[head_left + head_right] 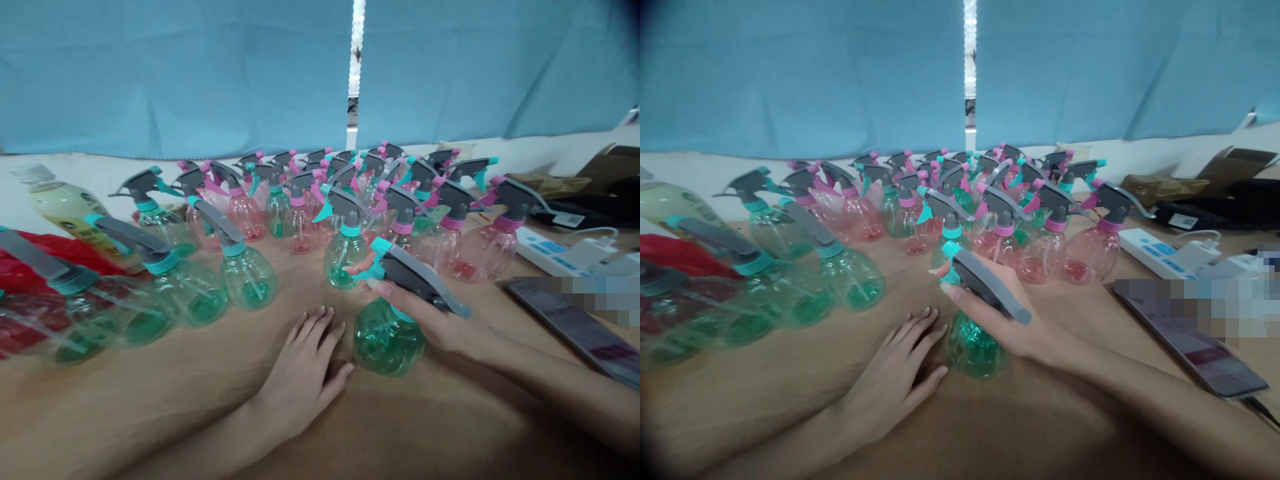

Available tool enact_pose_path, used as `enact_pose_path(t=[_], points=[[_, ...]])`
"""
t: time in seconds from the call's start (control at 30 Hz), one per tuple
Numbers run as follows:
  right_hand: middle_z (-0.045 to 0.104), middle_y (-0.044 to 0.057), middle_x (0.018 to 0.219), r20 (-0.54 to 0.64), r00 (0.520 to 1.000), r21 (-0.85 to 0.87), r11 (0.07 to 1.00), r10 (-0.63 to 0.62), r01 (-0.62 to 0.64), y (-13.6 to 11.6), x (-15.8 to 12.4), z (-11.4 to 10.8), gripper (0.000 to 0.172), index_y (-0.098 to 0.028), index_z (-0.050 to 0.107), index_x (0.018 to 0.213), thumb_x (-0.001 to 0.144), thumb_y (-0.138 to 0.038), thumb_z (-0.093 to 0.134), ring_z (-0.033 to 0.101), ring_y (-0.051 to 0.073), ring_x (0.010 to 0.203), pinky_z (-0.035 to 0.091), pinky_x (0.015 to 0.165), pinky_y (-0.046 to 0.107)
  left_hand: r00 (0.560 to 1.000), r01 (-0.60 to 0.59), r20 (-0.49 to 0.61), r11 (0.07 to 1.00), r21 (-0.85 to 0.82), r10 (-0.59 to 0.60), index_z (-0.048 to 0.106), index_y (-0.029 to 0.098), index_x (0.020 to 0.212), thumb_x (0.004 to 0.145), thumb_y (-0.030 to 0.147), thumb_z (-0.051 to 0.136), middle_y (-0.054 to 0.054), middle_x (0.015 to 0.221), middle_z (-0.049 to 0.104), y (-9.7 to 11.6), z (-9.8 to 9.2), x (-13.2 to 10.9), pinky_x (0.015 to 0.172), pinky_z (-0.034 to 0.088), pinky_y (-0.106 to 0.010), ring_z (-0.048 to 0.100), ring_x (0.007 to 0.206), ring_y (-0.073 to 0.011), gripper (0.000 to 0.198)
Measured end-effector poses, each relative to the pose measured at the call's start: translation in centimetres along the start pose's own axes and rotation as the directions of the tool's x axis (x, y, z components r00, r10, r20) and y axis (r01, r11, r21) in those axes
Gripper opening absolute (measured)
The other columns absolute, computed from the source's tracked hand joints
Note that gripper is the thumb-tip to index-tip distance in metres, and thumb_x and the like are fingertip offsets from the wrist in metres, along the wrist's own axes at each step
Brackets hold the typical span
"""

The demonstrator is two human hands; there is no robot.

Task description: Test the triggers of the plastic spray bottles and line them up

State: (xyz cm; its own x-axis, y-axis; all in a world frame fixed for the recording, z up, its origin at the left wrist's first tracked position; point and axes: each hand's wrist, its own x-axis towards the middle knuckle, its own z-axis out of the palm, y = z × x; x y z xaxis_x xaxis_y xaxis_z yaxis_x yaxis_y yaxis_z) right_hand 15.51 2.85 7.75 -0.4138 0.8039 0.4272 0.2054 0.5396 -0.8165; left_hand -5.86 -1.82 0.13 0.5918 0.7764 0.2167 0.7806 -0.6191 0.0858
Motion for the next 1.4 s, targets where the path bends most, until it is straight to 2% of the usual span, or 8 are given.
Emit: enact_pose_path(t=[0.23, 0.43, 0.6, 0.67, 0.9, 1.1, 1.4], points=[[0.058, -0.001, 0.076, 0.019, 1.000, 0.035, 0.999, 0.023, -0.024, 0.7, -0.2, 0.0, 0.025, -0.028, 0.061, 0.113, 0.093, -0.041, 0.051, 0.056, 0.016, 0.072, 0.043, 0.065, 0.030, 1.000, 0.002, 0.004, 1.000, 0.003, -0.002, 0.047, 0.010, 0.133, 0.095, 0.037, 0.050, -0.019, 0.142, 0.047, 0.1, -0.2, 0.0, 0.107, 0.035, -0.052, 0.040, 0.133, -0.0311, 0.046], [0.064, 0.000, 0.089, -0.001, 1.000, 0.029, 1.000, 0.006, -0.006, 0.3, -0.1, 0.0, 0.025, -0.026, 0.062, 0.111, 0.092, -0.040, 0.052, 0.060, 0.016, 0.079, 0.046, 0.070, 0.030, 1.000, 0.000, 0.011, 1.000, 0.006, 0.000, 0.048, 0.011, 0.133, 0.095, 0.036, 0.050, -0.018, 0.143, 0.046, 0.1, -0.1, 0.0, 0.107, 0.034, -0.053, 0.038, 0.134, -0.0308, 0.045], [0.056, -0.001, 0.071, -0.001, 0.999, 0.031, 0.999, 0.043, -0.043, -0.2, -0.1, 0.1, 0.025, -0.025, 0.063, 0.109, 0.091, -0.038, 0.053, 0.061, 0.018, 0.078, 0.045, 0.064, 0.030, 1.000, 0.004, 0.022, 1.000, 0.009, -0.004, 0.048, 0.011, 0.133, 0.095, 0.036, 0.051, -0.018, 0.143, 0.046, 0.1, -0.2, 0.1, 0.107, 0.034, -0.053, 0.039, 0.134, -0.0315, 0.046], [0.055, -0.002, 0.069, -0.004, 0.998, 0.021, 0.998, 0.058, -0.058, -0.1, -0.1, 0.1, 0.025, -0.026, 0.063, 0.111, 0.091, -0.038, 0.053, 0.061, 0.019, 0.077, 0.045, 0.063, 0.030, 1.000, 0.006, 0.019, 1.000, 0.002, -0.006, 0.048, 0.011, 0.133, 0.095, 0.037, 0.050, -0.018, 0.143, 0.046, 0.1, -0.2, 0.1, 0.107, 0.034, -0.052, 0.039, 0.134, -0.0313, 0.045], [0.065, 0.000, 0.081, -0.005, 0.997, 0.060, 0.995, 0.076, -0.075, 0.3, -0.3, 0.0, 0.030, -0.028, 0.062, 0.117, 0.090, -0.041, 0.055, 0.064, 0.021, 0.085, 0.049, 0.073, 0.034, 1.000, 0.011, 0.011, 1.000, -0.011, -0.011, 0.047, 0.012, 0.133, 0.096, 0.038, 0.048, -0.017, 0.143, 0.046, 0.1, -0.2, 0.0, 0.107, 0.035, -0.051, 0.040, 0.134, -0.0304, 0.045], [0.068, 0.002, 0.110, -0.017, 1.000, 0.117, 0.993, 0.020, -0.018, 0.5, -0.2, 0.1, 0.029, -0.029, 0.062, 0.119, 0.090, -0.032, 0.059, 0.063, 0.021, 0.100, 0.049, 0.089, 0.036, 1.000, 0.018, 0.023, 1.000, 0.003, -0.018, 0.047, 0.013, 0.133, 0.096, 0.037, 0.050, -0.017, 0.143, 0.046, 0.1, -0.2, 0.1, 0.108, 0.034, -0.050, 0.039, 0.134, -0.0300, 0.045], [0.068, 0.002, 0.119, -0.025, 1.000, 0.150, 0.989, -0.010, 0.014, 0.8, -0.1, 0.3, 0.033, -0.028, 0.061, 0.121, 0.089, -0.024, 0.059, 0.063, 0.022, 0.109, 0.049, 0.093, 0.039, 0.999, 0.012, 0.033, 1.000, 0.000, -0.012, 0.048, 0.012, 0.133, 0.096, 0.038, 0.049, -0.018, 0.144, 0.045, 0.1, -0.3, 0.1, 0.107, 0.034, -0.053, 0.038, 0.135, -0.0309, 0.045]])
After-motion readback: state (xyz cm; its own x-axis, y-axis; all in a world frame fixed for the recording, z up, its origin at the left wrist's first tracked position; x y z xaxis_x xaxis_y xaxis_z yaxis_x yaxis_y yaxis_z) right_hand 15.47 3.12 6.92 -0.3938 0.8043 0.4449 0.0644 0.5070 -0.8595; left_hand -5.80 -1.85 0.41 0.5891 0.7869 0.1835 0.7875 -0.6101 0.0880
